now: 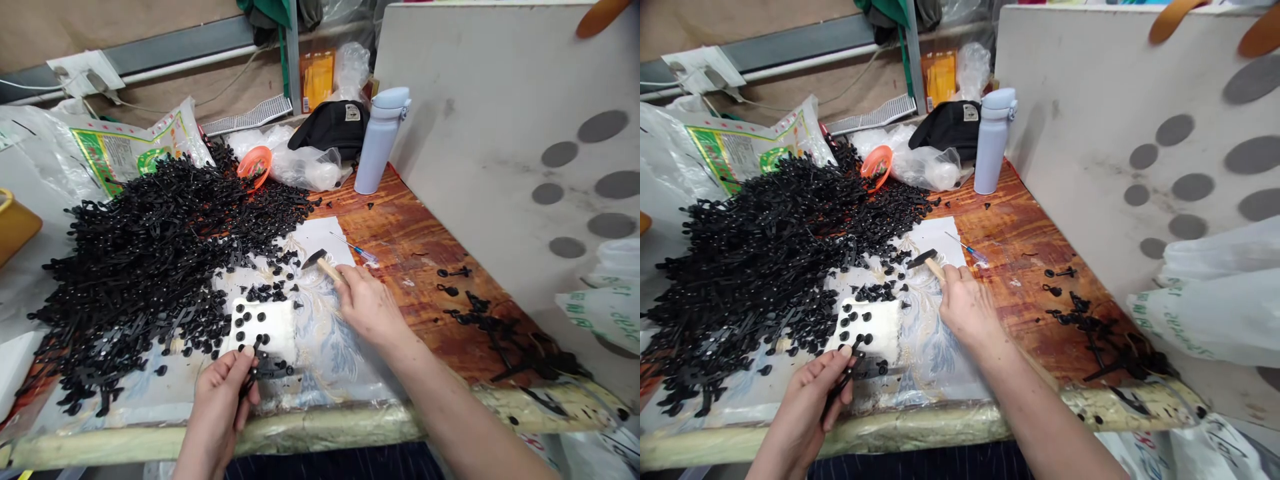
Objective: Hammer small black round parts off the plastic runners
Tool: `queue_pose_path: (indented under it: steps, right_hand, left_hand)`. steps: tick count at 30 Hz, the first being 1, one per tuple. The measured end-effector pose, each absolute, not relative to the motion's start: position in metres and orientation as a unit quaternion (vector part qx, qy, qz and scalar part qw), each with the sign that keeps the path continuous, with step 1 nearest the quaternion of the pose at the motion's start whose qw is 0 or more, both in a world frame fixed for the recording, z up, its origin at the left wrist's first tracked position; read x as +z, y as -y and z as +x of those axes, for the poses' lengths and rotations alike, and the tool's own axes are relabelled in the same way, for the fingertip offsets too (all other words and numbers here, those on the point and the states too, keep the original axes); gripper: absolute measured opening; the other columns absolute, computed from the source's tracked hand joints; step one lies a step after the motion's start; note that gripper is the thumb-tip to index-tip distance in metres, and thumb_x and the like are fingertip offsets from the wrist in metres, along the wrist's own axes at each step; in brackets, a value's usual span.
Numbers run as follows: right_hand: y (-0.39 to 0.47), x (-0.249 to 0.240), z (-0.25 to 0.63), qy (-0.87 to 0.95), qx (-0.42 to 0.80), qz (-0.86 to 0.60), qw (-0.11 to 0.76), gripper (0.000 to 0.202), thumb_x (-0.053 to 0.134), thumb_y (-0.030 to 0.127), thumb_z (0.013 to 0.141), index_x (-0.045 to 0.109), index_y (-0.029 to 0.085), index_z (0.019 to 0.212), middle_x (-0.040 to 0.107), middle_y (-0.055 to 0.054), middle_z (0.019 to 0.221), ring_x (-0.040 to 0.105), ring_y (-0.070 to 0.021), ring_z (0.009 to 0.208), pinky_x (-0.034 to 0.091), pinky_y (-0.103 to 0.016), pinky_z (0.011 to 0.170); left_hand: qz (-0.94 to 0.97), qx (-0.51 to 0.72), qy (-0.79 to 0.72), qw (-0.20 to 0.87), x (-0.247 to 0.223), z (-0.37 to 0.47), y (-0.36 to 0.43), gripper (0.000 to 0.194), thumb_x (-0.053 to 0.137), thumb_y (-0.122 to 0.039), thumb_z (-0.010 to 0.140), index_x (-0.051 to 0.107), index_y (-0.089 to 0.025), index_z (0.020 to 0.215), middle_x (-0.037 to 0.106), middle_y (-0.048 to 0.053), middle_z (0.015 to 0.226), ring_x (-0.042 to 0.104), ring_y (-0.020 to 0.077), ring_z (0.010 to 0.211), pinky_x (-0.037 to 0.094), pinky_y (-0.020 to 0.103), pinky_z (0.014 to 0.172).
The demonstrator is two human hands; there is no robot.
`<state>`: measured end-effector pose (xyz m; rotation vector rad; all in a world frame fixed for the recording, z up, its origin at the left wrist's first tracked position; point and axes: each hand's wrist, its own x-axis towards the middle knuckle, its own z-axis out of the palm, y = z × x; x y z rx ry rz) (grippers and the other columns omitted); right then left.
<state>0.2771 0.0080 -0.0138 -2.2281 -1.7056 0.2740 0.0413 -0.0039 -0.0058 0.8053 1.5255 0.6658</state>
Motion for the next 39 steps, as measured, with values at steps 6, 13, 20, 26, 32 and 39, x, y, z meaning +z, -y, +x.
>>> queue_pose_path:
  steps: [6,13,20,26,32,39]
  right_hand:
    - [0.018,0.016,0.257,0.717,0.223,-0.546,0.372,0.034,0.036,0.021,0.096,0.053,0.018,0.125,0.064,-0.007,0.117,0.059,-0.0166,0.107,0.046,-0.028,0.092]
    - [0.031,0.017,0.241,0.746,0.282,-0.531,0.285,0.034,0.038,0.020,0.094,0.052,0.024,0.125,0.065,-0.005,0.115,0.062,-0.0181,0.102,0.051,-0.031,0.087]
    - [0.031,0.012,0.237,0.799,0.239,-0.520,0.184,0.039,0.031,0.016,0.093,0.049,0.016,0.127,0.069,-0.011,0.087,0.066,-0.0223,0.073,0.054,-0.035,0.065]
    - [0.029,0.015,0.234,0.795,0.203,-0.522,0.233,0.041,0.031,0.017,0.093,0.043,0.020,0.133,0.068,-0.012,0.100,0.066,-0.0211,0.080,0.053,-0.032,0.068]
    - [0.029,0.013,0.232,0.804,0.223,-0.532,0.146,0.039,0.031,0.018,0.093,0.048,0.020,0.128,0.069,-0.008,0.083,0.065,-0.0209,0.066,0.051,-0.031,0.060]
    - [0.031,0.012,0.231,0.782,0.259,-0.550,0.139,0.038,0.030,0.020,0.094,0.049,0.020,0.127,0.069,-0.009,0.086,0.065,-0.0206,0.071,0.049,-0.030,0.064]
  left_hand:
    - [0.360,0.280,-0.670,0.586,-0.008,0.045,0.005,0.039,0.064,-0.055,0.068,0.055,-0.017,0.064,0.048,-0.006,0.032,0.019,0.0012,0.023,0.006,0.015,0.031]
    - [0.384,0.285,-0.661,0.578,-0.009,0.043,0.007,0.037,0.063,-0.051,0.070,0.051,-0.018,0.057,0.043,-0.006,0.034,0.024,0.0048,0.034,0.013,0.017,0.037]
    - [0.426,0.254,-0.665,0.559,-0.015,0.036,0.002,0.035,0.059,-0.050,0.072,0.049,-0.020,0.056,0.040,-0.007,0.032,0.028,0.0075,0.033,0.019,0.020,0.038]
    - [0.443,0.248,-0.665,0.548,-0.016,0.035,0.000,0.035,0.057,-0.049,0.073,0.048,-0.021,0.054,0.039,-0.007,0.031,0.027,0.0079,0.032,0.017,0.020,0.038]
    - [0.434,0.253,-0.666,0.551,-0.018,0.035,-0.001,0.035,0.058,-0.049,0.072,0.052,-0.019,0.055,0.039,-0.007,0.031,0.026,0.0075,0.031,0.016,0.020,0.038]
    - [0.442,0.264,-0.663,0.544,-0.018,0.035,-0.002,0.034,0.060,-0.046,0.072,0.051,-0.020,0.054,0.040,-0.006,0.031,0.027,0.0082,0.032,0.018,0.020,0.039]
